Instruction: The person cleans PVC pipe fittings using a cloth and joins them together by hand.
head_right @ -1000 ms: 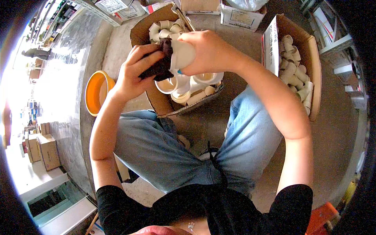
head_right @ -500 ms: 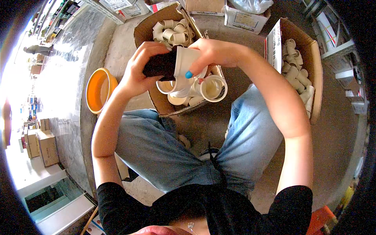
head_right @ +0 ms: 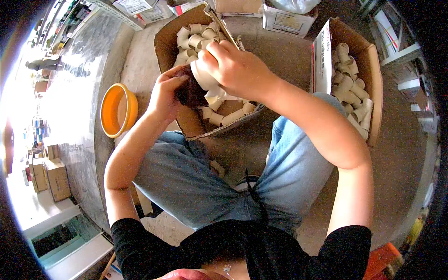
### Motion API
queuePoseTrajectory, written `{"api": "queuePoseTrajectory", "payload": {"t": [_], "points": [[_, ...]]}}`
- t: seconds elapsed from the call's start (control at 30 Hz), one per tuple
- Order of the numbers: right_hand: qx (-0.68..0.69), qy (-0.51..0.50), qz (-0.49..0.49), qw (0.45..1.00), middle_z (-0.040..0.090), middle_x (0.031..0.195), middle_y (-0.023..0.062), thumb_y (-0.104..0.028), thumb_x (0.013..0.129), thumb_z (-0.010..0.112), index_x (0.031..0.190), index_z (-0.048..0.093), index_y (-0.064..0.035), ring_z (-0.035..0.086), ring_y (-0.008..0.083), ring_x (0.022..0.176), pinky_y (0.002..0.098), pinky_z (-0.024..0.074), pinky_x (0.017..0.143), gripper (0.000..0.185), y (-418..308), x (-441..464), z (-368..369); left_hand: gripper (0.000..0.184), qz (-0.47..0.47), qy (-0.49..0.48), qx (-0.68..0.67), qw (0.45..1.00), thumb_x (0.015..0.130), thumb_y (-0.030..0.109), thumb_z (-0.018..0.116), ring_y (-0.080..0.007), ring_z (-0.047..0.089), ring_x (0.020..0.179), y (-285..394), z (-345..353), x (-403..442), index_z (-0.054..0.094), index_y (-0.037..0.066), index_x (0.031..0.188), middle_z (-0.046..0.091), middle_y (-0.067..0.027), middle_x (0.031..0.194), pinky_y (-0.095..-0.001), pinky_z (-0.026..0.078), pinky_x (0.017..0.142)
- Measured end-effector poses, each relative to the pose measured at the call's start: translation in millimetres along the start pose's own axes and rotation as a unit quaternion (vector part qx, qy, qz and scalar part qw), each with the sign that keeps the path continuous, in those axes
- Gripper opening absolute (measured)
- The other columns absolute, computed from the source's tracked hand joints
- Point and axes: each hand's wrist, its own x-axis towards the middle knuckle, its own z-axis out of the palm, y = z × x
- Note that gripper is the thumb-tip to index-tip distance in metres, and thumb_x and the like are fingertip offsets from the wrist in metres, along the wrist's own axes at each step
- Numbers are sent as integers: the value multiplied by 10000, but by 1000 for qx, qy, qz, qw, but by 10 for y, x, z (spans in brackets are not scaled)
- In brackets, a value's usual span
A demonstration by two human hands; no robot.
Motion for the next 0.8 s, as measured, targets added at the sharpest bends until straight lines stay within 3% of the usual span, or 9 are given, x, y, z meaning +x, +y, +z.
{"api": "queuePoseTrajectory", "payload": {"t": [0.13, 0.2, 0.27, 0.3, 0.4, 0.47, 0.53, 0.6, 0.8], "points": [[55, 34, 21, 998, 465, 976, 141, -34, 670, 609, 1094, 456, -42, 523, 312, 916, 368, 468, 832, 451, -30, 113, -51, 255, -6, 3, -118, 993, 784, -12, 489, -200, 624, 801, 77, 34, -35, 515, -42, 1036, 604, -112, 918, -320, 528, 720], [251, 25, 46, 967, 448, 1111, 161, -139, 689, 666, 1266, 370, -72, 489, 301, 1040, 350, 396, 938, 652, 79, 156, -78, 246, 45, 22, -70, 996, 781, -10, 498, -190, 619, 812, 119, 38, -77, 519, -37, 1025, 601, -108, 923, -311, 520, 736], [445, 30, 86, 891, 437, 1185, 169, -233, 725, 680, 1338, 314, -82, 458, 284, 1113, 338, 364, 969, 730, 216, 124, -133, 280, 119, 10, 45, 992, 730, -72, 530, -169, 602, 843, 168, 19, -101, 529, -20, 1006, 600, -87, 928, -283, 486, 779], [522, 2, 153, 839, 435, 1247, 148, -392, 767, 655, 1360, 306, -78, 436, 231, 1147, 312, 348, 979, 756, 302, 105, -154, 296, 163, 16, 122, 979, 714, -90, 535, -165, 598, 852, 178, 7, -97, 532, -17, 1001, 600, -80, 928, -277, 478, 784], [551, -160, 233, 785, 454, 1247, 105, -568, 724, 630, 1350, 354, -118, 433, 234, 1165, 362, 336, 1010, 819, 491, 98, -253, 377, 264, 25, 327, 907, 637, -128, 564, -160, 597, 872, 236, 44, -156, 540, -3, 992, 611, -84, 914, -265, 465, 786], [448, -195, 198, 850, 512, 1190, 94, -533, 680, 680, 1276, 442, -93, 465, 211, 1140, 361, 333, 1008, 778, 496, 77, -210, 394, 327, 15, 457, 827, 624, -119, 575, -160, 599, 881, 245, 52, -195, 542, 5, 996, 616, -97, 907, -269, 467, 785], [297, -253, 146, 909, 530, 1165, 102, -503, 657, 706, 1245, 464, -83, 468, 207, 1140, 364, 330, 1010, 762, 426, 102, -261, 401, 328, 22, 442, 835, 619, -118, 578, -162, 601, 888, 222, 59, -201, 543, 13, 996, 619, -102, 911, -274, 468, 786], [290, -194, 109, 931, 559, 1102, 111, -396, 669, 725, 1174, 480, -67, 507, 246, 1065, 416, 344, 982, 650, 382, 80, -255, 407, 327, 25, 426, 843, 615, -116, 581, -165, 603, 894, 180, 70, -194, 544, 21, 997, 622, -106, 916, -278, 469, 786], [60, 24, -83, 994, 537, 1106, 99, -266, 669, 715, 1128, 476, -76, 529, 271, 1011, 467, 361, 936, 551, 173, 110, -140, 301, 109, 12, -7, 994, 719, -41, 494, -190, 601, 855, 154, -41, -48, 519, -29, 1018, 599, -124, 964, -303, 488, 794]]}}
